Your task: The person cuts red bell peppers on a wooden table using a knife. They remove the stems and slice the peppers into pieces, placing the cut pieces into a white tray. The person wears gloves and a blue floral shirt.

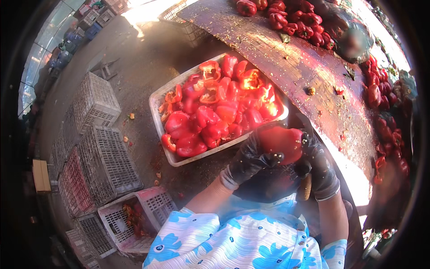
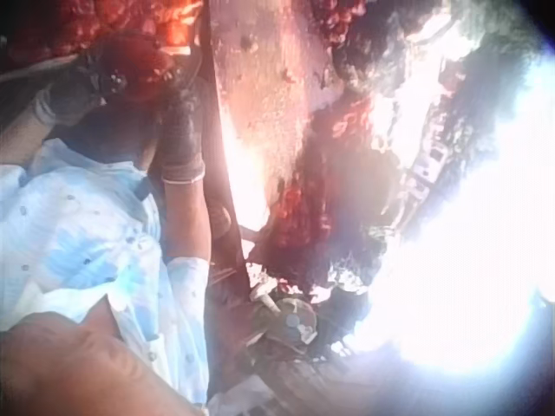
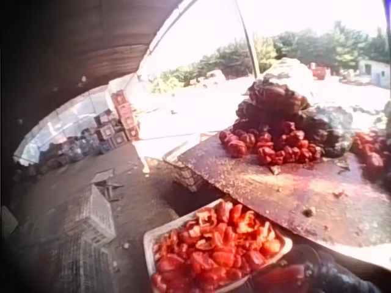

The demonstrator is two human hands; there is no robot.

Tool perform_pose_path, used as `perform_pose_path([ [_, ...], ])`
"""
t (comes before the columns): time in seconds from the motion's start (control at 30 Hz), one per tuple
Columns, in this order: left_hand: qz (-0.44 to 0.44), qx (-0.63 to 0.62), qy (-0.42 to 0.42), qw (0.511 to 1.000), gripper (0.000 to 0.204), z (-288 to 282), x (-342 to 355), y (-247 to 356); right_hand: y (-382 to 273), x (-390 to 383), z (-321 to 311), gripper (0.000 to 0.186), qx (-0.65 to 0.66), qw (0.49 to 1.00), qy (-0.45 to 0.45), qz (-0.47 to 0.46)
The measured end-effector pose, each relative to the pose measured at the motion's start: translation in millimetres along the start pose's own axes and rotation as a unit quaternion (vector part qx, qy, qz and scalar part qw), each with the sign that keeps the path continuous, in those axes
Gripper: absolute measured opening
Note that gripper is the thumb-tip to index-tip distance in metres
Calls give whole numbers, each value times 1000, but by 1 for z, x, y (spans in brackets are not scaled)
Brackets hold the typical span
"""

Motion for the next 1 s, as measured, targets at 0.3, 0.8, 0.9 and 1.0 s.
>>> perform_pose_path([
  [0.3, 116, 136, 275, 945, 23, -134, -14, 75, -12, 19, 34, 34, -222, 962, -34, -158],
  [0.8, 46, 758, 49, 649, 51, -392, -23, 44, 21, -7, -5, 40, -2, 992, 11, -122],
  [0.9, 71, 769, 80, 630, 53, -346, -30, 40, 38, -7, -20, 41, 85, 991, 19, -101],
  [1.0, 69, 858, 170, 481, 56, -327, -39, 4, 48, -2, -32, 42, 130, 986, 38, -92],
])
Point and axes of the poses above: each hand's wrist, its own x-axis towards the middle knuckle, its own z-axis out of the palm, y = z × x, the point moved 3 cm from there along x, towards the middle knuckle, and after that the axes turned 8 degrees about z, right-handed, at the moved point
